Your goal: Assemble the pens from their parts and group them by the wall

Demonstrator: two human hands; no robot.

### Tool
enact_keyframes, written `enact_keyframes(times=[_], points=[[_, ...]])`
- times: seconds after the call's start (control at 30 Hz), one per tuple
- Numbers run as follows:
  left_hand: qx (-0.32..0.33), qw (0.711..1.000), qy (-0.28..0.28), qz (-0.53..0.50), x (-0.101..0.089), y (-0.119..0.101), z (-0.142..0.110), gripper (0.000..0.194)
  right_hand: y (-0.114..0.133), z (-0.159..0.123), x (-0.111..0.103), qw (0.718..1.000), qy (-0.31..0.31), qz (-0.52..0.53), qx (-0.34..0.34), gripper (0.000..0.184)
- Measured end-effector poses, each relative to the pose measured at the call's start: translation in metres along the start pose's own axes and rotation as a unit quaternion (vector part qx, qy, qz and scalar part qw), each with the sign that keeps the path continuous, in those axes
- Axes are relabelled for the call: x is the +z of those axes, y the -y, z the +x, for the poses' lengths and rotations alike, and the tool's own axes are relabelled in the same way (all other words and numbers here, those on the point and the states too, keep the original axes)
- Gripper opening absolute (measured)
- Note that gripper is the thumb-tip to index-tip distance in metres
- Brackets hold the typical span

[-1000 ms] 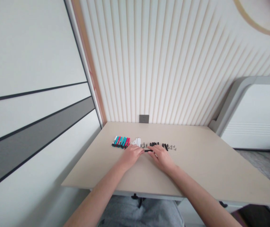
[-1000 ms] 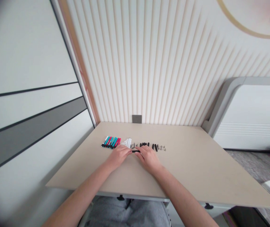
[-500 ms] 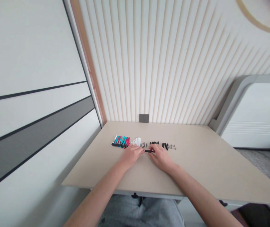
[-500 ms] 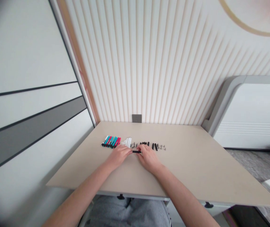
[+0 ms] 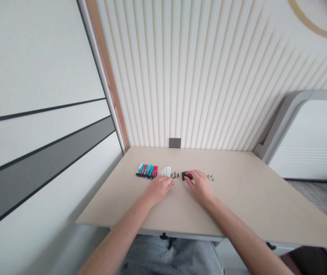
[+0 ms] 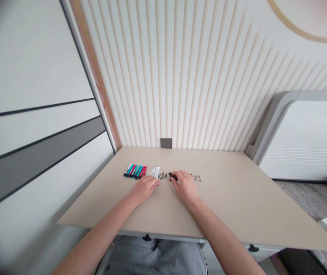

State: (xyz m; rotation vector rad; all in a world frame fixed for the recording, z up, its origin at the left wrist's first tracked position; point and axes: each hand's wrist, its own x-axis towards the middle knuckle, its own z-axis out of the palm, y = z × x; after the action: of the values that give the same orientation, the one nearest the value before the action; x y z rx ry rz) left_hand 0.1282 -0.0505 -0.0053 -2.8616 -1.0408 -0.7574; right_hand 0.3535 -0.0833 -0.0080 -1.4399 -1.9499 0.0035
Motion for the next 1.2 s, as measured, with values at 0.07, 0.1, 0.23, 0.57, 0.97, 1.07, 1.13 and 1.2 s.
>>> enact_keyframes(times=[0.07, 0.1, 0.23, 0.57, 0.97, 1.07, 1.13, 1.2], points=[[-0.002, 1.0, 0.006, 0.0, 0.0, 0.0, 0.0, 0.022, -0.009, 0.002, -0.004, 0.997, -0.01, -0.05, 0.05, 0.016], [-0.002, 1.0, 0.01, 0.001, 0.0, 0.0, -0.001, 0.021, -0.014, 0.002, -0.006, 0.995, -0.012, -0.071, 0.073, 0.017], [0.001, 1.0, 0.026, 0.002, -0.001, -0.002, -0.001, 0.021, -0.033, 0.003, -0.011, 0.983, 0.015, -0.127, 0.13, 0.021], [0.001, 0.999, 0.051, 0.011, -0.001, -0.002, -0.001, 0.024, -0.026, 0.005, -0.009, 0.977, 0.071, -0.154, 0.132, 0.023], [0.001, 0.998, 0.062, 0.02, -0.001, -0.001, -0.002, 0.024, -0.032, -0.001, -0.026, 0.953, 0.082, -0.209, 0.202, 0.026], [0.002, 0.998, 0.066, 0.02, -0.002, -0.001, -0.002, 0.025, -0.034, -0.001, -0.027, 0.952, 0.101, -0.207, 0.203, 0.025], [0.003, 0.997, 0.069, 0.02, -0.002, -0.002, -0.001, 0.025, -0.033, -0.001, -0.027, 0.951, 0.113, -0.204, 0.203, 0.025], [0.003, 0.997, 0.072, 0.02, -0.002, -0.002, -0.001, 0.025, -0.031, 0.0, -0.026, 0.951, 0.124, -0.198, 0.2, 0.024]])
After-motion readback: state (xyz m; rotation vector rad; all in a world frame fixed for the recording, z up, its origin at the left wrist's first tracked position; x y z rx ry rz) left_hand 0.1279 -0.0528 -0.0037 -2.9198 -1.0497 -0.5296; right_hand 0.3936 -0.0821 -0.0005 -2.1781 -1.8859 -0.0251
